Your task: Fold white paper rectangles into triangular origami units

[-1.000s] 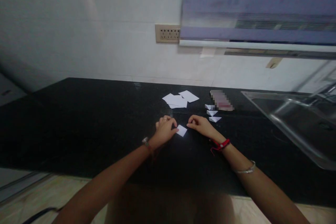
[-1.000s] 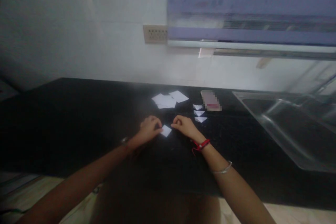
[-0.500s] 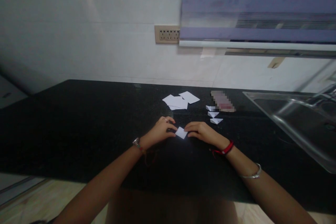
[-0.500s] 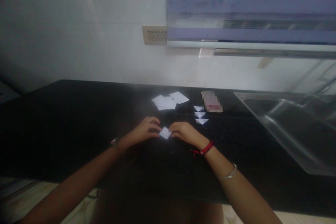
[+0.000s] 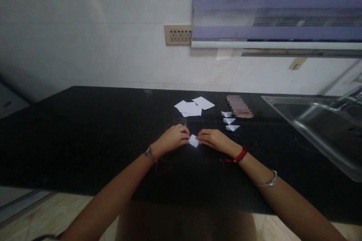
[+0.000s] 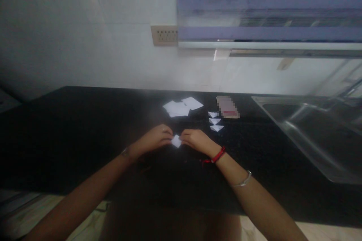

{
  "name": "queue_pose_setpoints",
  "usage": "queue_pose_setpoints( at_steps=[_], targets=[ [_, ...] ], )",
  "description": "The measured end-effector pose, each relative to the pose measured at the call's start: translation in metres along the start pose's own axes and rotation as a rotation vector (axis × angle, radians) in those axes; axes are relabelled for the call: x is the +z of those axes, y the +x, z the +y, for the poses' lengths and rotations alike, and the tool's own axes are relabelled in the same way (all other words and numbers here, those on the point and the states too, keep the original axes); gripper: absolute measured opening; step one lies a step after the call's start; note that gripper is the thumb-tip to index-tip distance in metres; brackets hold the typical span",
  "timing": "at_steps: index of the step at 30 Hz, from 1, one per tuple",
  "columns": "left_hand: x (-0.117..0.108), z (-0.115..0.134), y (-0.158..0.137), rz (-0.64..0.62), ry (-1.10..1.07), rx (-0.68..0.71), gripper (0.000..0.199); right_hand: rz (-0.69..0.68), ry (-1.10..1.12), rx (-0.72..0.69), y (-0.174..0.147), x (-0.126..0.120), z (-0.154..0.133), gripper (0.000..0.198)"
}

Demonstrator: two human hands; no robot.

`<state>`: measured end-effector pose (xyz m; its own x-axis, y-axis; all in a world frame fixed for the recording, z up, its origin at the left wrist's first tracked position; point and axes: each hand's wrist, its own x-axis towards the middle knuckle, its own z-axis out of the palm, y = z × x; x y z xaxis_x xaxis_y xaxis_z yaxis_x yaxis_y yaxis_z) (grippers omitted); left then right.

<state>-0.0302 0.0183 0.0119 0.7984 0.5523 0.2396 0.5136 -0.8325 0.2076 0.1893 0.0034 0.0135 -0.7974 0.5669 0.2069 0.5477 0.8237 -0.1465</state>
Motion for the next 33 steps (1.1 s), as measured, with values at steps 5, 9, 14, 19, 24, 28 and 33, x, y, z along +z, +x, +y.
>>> queue_pose_setpoints(
  at_steps=[5,9,14,19,24,28,33],
  targets=[
    [-0.002,-0.003,0.000,-0.019,-0.027,-0.002,0.024,0.019,-0.156,-0.037,0.003,0.002,-0.006,0.026],
    [-0.003,-0.003,-0.002,0.010,-0.168,-0.032,0.024,0.098,-0.137,0.006,0.005,0.001,-0.008,0.024],
    [-0.001,0.008,0.003,0.189,-0.395,-0.176,0.020,0.319,0.138,0.231,0.005,-0.002,-0.009,0.017],
    [0.004,0.013,0.007,0.219,-0.609,-0.358,0.016,0.344,0.312,0.344,0.007,-0.001,-0.013,0.013],
    [0.006,0.011,0.008,0.232,-0.787,-0.415,0.011,0.264,0.399,0.340,0.008,0.000,-0.013,0.018],
    [0.006,0.011,0.007,0.221,-0.768,-0.424,0.009,0.260,0.382,0.288,0.008,-0.002,-0.012,0.018],
    [0.005,0.014,0.006,0.170,-0.672,-0.402,0.008,0.242,0.412,0.366,0.008,0.000,-0.012,0.018]
  ],
)
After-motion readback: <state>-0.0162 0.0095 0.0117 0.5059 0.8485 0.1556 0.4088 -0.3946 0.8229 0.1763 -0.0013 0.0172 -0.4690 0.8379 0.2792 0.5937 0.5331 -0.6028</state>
